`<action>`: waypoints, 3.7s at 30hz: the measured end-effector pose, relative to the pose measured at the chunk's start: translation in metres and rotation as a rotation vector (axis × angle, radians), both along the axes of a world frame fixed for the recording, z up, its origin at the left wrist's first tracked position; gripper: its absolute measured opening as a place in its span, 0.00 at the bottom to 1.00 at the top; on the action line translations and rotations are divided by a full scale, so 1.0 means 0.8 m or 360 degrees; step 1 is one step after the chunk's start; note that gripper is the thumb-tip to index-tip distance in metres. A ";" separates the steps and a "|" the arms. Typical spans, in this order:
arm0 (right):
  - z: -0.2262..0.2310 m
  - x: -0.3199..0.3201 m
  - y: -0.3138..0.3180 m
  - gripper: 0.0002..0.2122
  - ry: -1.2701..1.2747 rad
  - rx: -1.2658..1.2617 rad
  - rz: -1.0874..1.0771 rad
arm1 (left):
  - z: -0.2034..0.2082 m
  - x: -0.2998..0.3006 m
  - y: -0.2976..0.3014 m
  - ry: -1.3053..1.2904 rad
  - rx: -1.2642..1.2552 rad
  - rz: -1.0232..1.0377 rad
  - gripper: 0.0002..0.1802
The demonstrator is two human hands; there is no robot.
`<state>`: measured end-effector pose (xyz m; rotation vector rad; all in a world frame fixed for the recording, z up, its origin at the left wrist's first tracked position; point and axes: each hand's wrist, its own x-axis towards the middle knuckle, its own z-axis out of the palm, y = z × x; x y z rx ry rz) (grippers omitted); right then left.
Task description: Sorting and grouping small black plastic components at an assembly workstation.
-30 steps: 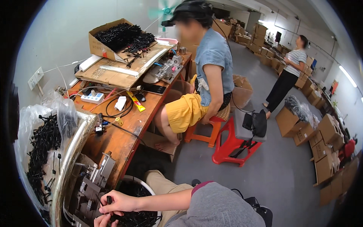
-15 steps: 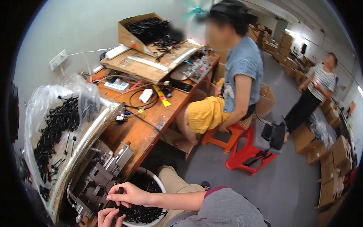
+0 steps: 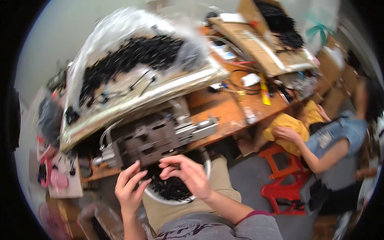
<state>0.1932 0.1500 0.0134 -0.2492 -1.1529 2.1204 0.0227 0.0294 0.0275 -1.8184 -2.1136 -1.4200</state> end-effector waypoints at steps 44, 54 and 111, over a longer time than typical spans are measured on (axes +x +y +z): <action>-0.024 -0.037 0.007 0.14 -0.0762 0.1907 -0.0812 | -0.034 -0.015 0.046 0.0388 -0.0166 0.0147 0.13; -0.031 -0.081 0.014 0.11 -0.0964 0.2493 -0.0695 | -0.021 -0.007 -0.008 -0.0321 0.0205 0.0134 0.17; 0.111 -0.230 0.250 0.03 -0.1549 0.3531 -0.0498 | -0.106 0.034 -0.029 -0.0211 -0.0401 -0.0347 0.30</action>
